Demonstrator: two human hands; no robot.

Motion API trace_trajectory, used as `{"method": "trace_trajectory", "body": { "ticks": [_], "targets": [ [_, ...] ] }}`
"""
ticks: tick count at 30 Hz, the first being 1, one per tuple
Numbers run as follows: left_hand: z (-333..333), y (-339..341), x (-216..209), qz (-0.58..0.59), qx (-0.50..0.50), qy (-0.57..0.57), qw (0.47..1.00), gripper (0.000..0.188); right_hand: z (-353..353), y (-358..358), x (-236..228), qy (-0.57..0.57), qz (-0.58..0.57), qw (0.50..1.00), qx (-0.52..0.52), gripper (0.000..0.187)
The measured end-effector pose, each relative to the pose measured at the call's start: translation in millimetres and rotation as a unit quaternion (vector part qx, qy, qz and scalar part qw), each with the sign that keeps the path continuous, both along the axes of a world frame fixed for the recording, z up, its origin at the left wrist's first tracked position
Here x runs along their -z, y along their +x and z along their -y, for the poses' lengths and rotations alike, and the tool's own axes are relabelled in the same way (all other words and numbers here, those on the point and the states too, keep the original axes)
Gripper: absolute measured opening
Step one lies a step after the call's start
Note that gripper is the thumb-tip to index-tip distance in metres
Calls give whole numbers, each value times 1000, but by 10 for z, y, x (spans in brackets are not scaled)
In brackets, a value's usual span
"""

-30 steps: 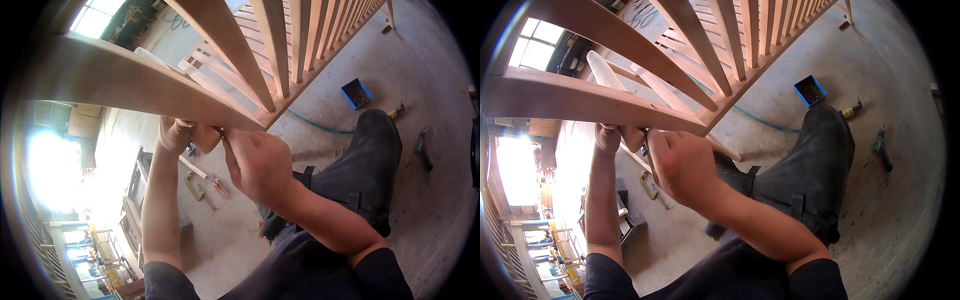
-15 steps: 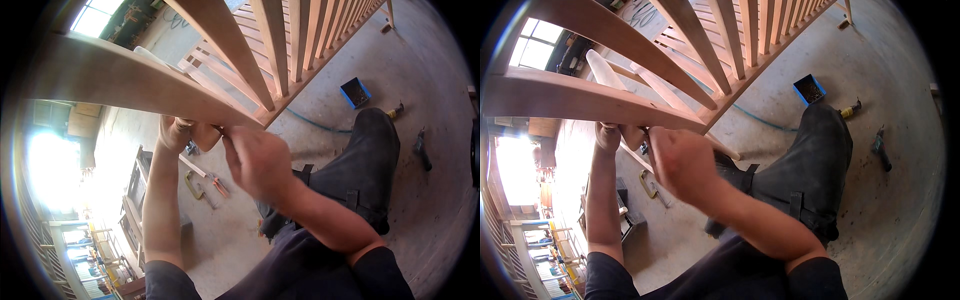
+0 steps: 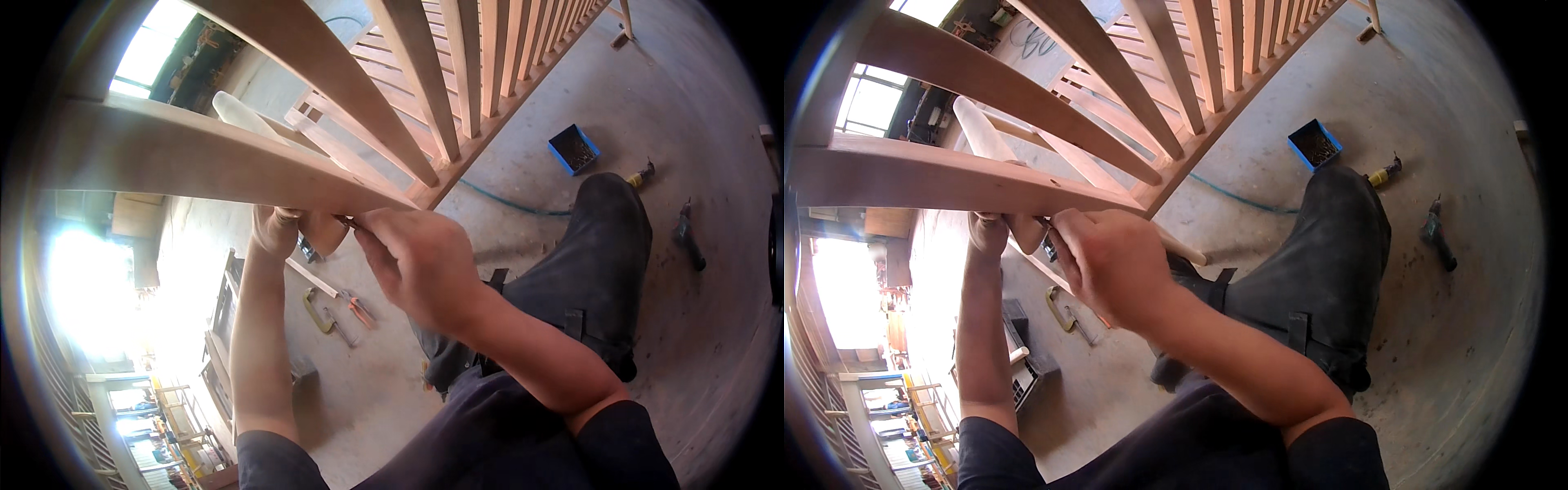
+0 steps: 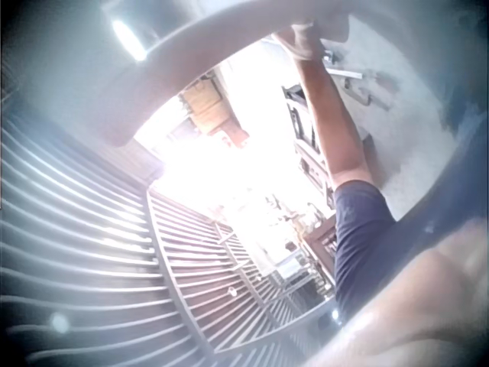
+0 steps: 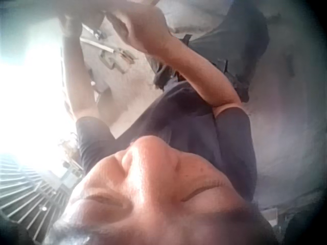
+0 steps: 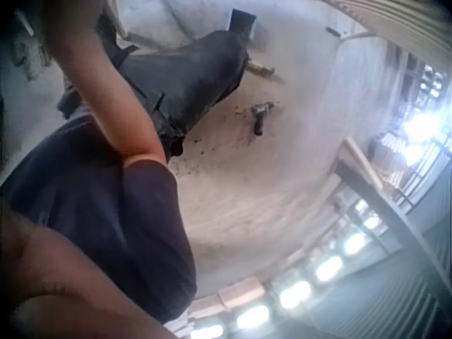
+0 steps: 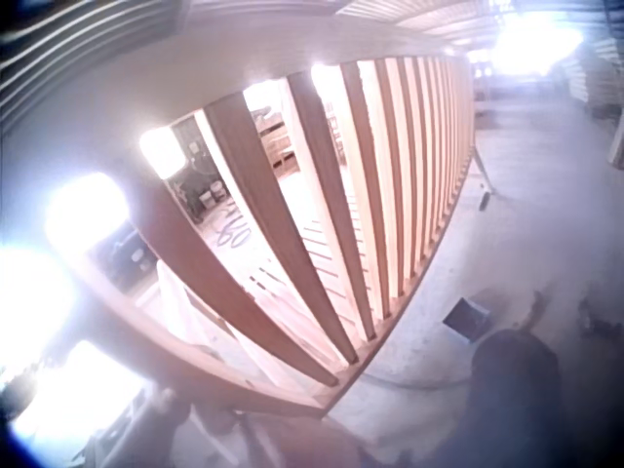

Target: The person assembles a wooden chair frame by inserting dowels into pre-drilled holes and securing them with a pneumatic nail gun. The person works on the joints of the chair back and seat, using both manual alignment and power tools to fasten the components together.

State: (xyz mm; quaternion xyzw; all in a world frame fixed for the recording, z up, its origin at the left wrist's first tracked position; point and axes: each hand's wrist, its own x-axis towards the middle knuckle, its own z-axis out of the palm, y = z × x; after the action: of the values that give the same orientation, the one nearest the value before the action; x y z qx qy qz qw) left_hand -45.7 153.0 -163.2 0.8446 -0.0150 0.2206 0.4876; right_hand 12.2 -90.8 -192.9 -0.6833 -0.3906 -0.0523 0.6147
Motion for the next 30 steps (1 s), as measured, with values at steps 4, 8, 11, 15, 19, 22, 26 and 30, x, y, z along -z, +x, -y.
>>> {"method": "trace_trajectory", "body": {
  "ticks": [4, 8, 11, 15, 19, 22, 26, 30],
  "targets": [
    [-74, -18, -4, -26, -14, 14, 999, 75, 53, 171, -37, -28, 11, 999, -45, 8],
    [-63, -6, 31, -1, -15, 45, 999, 82, 21, 116, -51, -28, 19, 999, -28, 5],
    [-123, -17, 68, -6, -21, 41, 999, 83, -16, -17, -53, -23, 24, 999, 6, 6],
    [-147, -37, 57, -6, -18, 39, 999, 81, 4, 66, -97, -43, 68, 997, -15, 15],
    [-34, 33, 15, 14, 5, 22, 1000, 77, -19, 57, -108, -77, 77, 994, -23, 18],
    [-29, 56, -16, 21, 9, 40, 999, 75, -44, -30, -81, -65, 73, 995, 11, 14],
    [-104, 47, 30, 19, 16, 26, 999, 74, -79, -159, -135, -79, 113, 989, 47, 13],
    [-44, 90, 18, 34, 29, 13, 999, 75, -73, -163, -92, -61, 83, 993, 62, 13]
  ]
}}
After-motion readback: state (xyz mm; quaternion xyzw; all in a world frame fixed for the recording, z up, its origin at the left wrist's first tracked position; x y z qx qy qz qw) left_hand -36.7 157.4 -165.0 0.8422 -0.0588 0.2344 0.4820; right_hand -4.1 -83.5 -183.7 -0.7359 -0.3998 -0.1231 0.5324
